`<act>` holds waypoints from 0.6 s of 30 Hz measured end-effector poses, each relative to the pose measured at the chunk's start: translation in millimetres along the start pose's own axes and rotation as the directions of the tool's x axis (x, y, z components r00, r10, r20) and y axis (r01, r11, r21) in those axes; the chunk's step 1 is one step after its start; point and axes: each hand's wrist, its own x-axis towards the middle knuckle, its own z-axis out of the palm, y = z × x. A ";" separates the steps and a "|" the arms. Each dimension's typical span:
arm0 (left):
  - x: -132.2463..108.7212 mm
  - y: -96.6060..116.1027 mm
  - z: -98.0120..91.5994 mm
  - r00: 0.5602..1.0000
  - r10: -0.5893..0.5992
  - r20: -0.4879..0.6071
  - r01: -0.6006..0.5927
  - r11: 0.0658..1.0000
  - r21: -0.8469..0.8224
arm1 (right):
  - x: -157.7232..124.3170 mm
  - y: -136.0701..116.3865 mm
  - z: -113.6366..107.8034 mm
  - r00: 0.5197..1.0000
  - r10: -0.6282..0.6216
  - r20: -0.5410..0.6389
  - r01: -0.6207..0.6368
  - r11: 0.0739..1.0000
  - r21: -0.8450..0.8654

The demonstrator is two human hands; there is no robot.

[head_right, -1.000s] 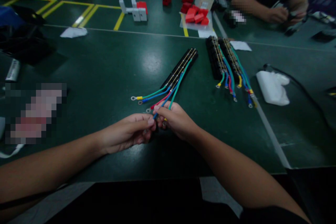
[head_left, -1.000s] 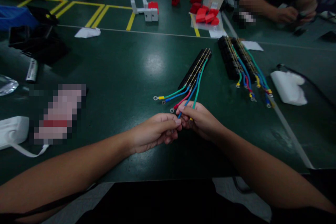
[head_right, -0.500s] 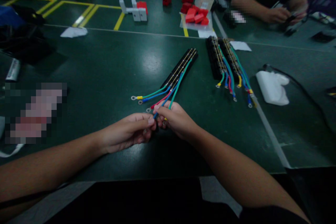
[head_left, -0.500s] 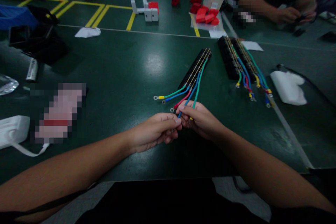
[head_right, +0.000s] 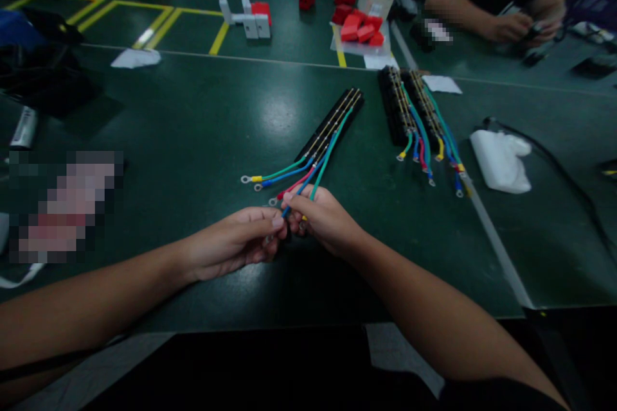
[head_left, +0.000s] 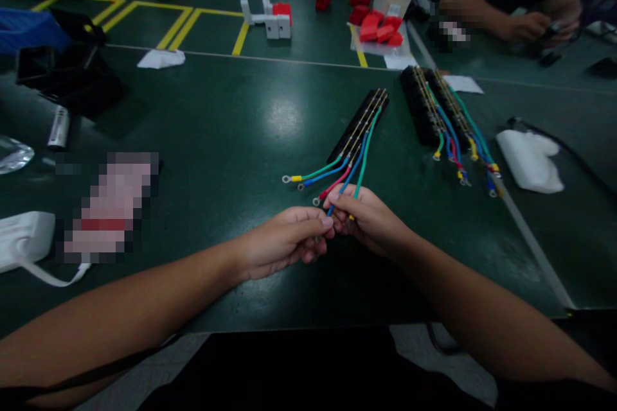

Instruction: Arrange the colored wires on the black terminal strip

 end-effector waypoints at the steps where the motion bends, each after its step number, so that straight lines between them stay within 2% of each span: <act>1: 0.1 -0.1 0.0 1.000 0.000 0.000 0.000 1.000 0.001 | 0.0 0.2 -0.2 1.000 0.001 -0.001 -0.001 1.000 0.000; 18: 0.1 -0.5 -0.5 1.000 0.006 0.005 -0.005 1.000 -0.010 | -1.0 -2.0 1.7 1.000 0.012 -0.028 -0.012 1.000 -0.008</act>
